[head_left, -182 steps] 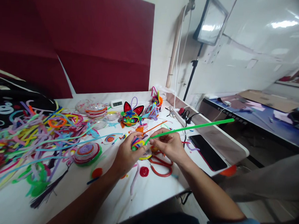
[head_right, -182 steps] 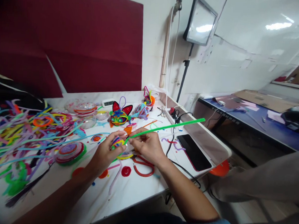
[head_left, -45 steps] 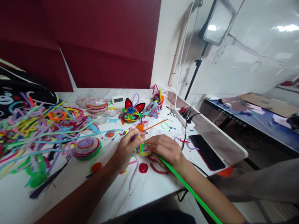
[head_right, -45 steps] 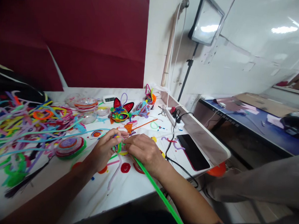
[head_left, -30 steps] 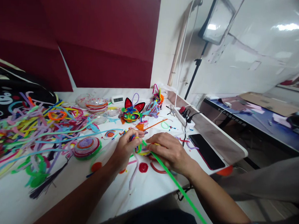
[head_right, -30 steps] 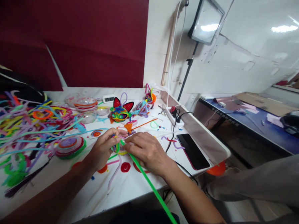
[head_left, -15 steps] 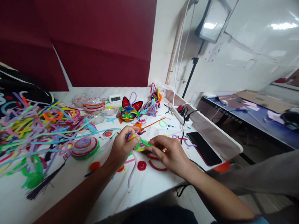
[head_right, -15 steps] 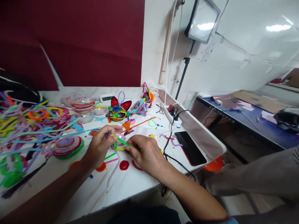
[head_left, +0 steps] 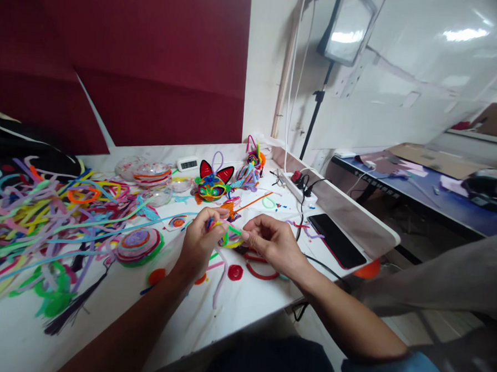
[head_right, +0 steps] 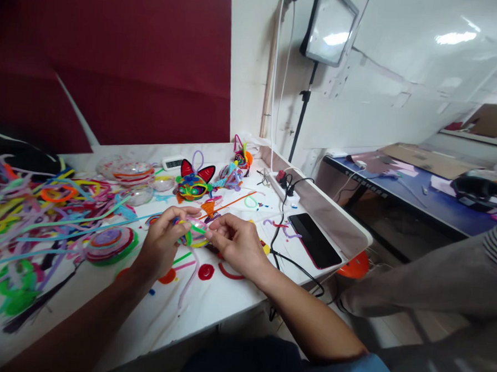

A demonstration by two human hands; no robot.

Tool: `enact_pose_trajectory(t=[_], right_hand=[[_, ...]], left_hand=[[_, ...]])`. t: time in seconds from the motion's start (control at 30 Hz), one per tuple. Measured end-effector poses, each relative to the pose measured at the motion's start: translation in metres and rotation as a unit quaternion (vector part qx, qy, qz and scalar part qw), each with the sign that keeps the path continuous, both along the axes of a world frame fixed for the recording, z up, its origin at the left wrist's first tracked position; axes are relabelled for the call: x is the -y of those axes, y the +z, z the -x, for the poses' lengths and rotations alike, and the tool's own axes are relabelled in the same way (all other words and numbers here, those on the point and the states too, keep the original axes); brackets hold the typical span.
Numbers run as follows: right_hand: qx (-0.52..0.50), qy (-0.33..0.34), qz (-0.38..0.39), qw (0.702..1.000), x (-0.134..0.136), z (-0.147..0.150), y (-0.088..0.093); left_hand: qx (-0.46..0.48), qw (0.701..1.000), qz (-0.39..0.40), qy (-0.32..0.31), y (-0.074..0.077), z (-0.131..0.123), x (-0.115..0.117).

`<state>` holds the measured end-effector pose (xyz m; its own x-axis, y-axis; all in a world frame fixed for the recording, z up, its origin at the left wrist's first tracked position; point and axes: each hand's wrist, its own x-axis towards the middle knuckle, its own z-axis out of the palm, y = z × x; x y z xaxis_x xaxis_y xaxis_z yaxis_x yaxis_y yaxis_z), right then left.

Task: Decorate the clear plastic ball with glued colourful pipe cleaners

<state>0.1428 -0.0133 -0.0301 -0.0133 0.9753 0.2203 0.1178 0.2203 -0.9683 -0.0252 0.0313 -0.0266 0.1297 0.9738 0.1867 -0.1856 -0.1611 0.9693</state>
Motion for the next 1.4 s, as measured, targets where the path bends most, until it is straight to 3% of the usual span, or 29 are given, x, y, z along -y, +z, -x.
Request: enact_pose_trajectory(t=[0.37,0.57,0.8,1.03,1.2,1.4], right_hand=[[-0.028,0.023,0.034,0.999,-0.006,0.002,0.004],[-0.062,0.042,0.101,0.992,-0.009,0.002,0.014],[-0.040,0.014,0.088,0.995,-0.016,0.003,0.021],[-0.065,0.030,0.155,0.985,-0.027,0.005,0.025],[-0.072,0.052,0.147,0.985,-0.040,0.008,0.025],[-0.074,0.060,0.148,0.984,-0.045,0.010,0.028]], left_hand=[[0.050,0.997,0.060,-0.019,0.003,-0.002,0.000],[0.070,0.993,0.092,-0.030,0.003,-0.002,-0.002],[0.108,0.988,0.107,-0.036,0.005,-0.002,-0.002],[0.186,0.970,0.154,-0.022,0.004,0.000,-0.008],[0.209,0.964,0.163,-0.002,0.005,0.001,-0.014],[0.240,0.948,0.206,-0.030,0.011,0.001,-0.013]])
